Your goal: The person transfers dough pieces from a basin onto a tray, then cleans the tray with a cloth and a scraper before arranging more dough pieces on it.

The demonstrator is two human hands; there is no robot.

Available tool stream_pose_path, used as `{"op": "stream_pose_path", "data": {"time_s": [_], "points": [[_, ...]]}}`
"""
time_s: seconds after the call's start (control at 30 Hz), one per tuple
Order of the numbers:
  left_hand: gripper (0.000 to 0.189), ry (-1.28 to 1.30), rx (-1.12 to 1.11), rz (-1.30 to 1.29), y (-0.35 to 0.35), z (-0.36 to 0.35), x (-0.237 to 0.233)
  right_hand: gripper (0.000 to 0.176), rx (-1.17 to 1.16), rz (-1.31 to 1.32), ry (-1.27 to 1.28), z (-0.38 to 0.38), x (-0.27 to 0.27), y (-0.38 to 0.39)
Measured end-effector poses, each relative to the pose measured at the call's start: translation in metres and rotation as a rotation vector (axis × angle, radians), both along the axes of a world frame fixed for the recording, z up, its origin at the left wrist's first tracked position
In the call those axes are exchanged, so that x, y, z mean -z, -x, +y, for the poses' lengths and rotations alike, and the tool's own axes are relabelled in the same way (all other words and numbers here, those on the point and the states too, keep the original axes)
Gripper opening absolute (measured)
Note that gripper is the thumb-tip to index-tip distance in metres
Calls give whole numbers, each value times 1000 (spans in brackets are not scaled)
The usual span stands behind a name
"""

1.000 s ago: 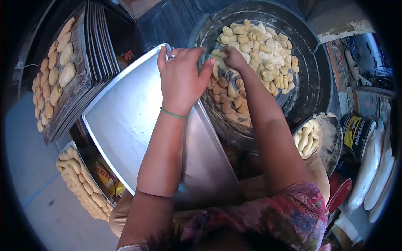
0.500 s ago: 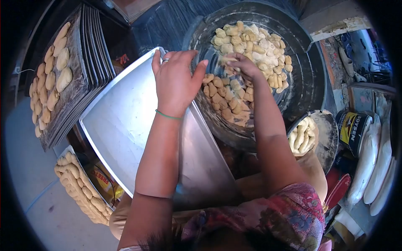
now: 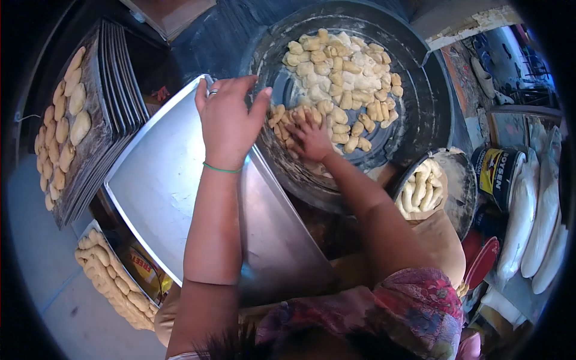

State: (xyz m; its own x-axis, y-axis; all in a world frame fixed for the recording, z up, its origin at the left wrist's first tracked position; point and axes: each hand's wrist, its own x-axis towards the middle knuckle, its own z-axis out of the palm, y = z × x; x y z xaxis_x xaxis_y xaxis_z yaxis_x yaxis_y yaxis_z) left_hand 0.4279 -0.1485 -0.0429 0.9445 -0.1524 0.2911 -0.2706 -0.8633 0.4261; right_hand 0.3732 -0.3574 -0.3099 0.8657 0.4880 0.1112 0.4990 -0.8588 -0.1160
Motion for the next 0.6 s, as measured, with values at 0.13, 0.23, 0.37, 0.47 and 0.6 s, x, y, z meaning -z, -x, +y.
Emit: {"op": "stream_pose_path", "data": {"time_s": [0.13,0.23,0.37,0.47,0.6], "points": [[31,1,0,-6,1,0,0,69,830,541,9,-109,-18,-35],[31,-23,-6,-14,0,-1,0,106,1681,325,-351,-160,35,-31],[33,5,-1,-3,-2,-2,-2,107,1753,201,-532,-142,58,3],[33,29,1,15,-1,-2,-2,94,1898,150,-919,-136,90,34],[31,44,6,7,-1,-1,-2,89,1493,1077,-1415,-89,82,65]]}}
